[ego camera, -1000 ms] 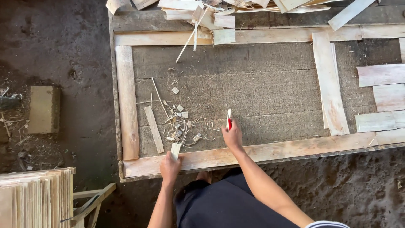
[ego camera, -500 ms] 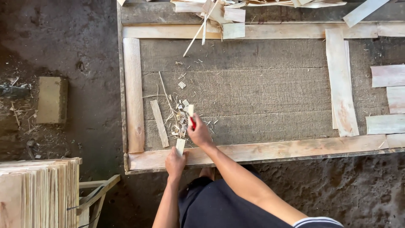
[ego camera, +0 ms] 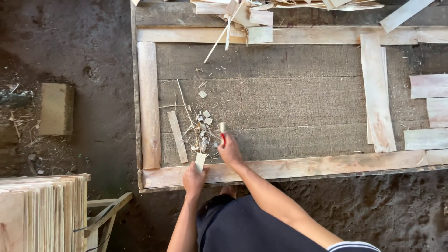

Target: The person uses a red utility knife to cut thin strips of light-colored wood on a wooden workbench. They repeatedly slice the wood into smaller pieces, occasionally clearing debris and repositioning the wood pieces. The cut pieces are placed on the workbench surface.

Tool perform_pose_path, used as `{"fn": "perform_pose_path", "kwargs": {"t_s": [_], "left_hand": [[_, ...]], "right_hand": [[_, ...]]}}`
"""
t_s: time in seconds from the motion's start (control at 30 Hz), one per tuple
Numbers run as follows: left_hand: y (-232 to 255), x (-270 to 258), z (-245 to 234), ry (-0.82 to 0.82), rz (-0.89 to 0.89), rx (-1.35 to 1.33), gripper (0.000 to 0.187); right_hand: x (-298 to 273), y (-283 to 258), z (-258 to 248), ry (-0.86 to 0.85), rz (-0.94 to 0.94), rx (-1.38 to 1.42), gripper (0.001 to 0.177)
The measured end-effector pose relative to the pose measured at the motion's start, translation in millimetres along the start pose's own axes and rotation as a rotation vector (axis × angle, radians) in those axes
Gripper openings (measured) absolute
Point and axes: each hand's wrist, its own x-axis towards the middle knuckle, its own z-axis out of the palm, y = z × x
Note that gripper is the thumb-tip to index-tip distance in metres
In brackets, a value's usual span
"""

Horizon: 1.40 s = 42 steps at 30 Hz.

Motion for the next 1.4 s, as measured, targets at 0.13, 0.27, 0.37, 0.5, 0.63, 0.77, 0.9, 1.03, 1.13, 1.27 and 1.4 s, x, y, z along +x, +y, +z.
{"fn": "perform_pose_path", "kwargs": {"t_s": [0.13, 0.27, 0.37, 0.5, 0.63, 0.77, 0.9, 1.03, 1.13, 1.27, 1.4], "left_hand": [[8.9, -3.9, -13.0, 0.028, -0.001, -0.002, 0.041], [7.0, -1.3, -13.0, 0.021, 0.005, -0.023, 0.042], [12.3, -3.9, -20.0, 0.002, 0.001, -0.024, 0.042], [10.1, -1.5, -20.5, 0.008, 0.017, -0.022, 0.044], [6.3, -4.9, -9.5, 0.052, 0.018, -0.035, 0.046], [-9.1, 2.6, 12.3, 0.129, -0.036, -0.064, 0.047], [-6.2, 5.8, 10.3, 0.107, -0.096, -0.112, 0.046], [-3.7, 2.2, 5.7, 0.088, -0.078, -0.115, 0.049], [3.5, 0.3, -2.2, 0.070, -0.087, -0.110, 0.049], [4.8, 0.8, -7.4, 0.052, -0.098, -0.115, 0.050], [-1.6, 9.3, 0.5, 0.015, -0.135, -0.134, 0.048]], "right_hand": [[11.8, -29.5, 5.1, -0.139, 0.077, 0.114, 0.057], [7.4, -25.8, -37.3, -0.017, 0.192, 0.088, 0.055], [-12.4, -4.8, -69.5, -0.009, 0.298, 0.022, 0.054], [-29.9, 31.6, -55.2, -0.053, 0.382, -0.132, 0.036], [-30.4, -53.2, -44.0, -0.220, 0.349, -0.105, 0.029], [-21.0, -91.5, -29.2, -0.321, 0.230, 0.107, 0.027], [-0.3, -81.1, -26.2, -0.179, 0.206, 0.240, 0.033], [33.5, -30.5, -64.2, 0.028, 0.205, 0.069, 0.038], [55.6, -8.8, -75.9, 0.091, 0.172, -0.052, 0.042], [62.4, -31.6, -37.7, -0.067, 0.085, -0.106, 0.040], [65.1, -29.5, 12.1, -0.263, -0.028, -0.050, 0.043]]}}
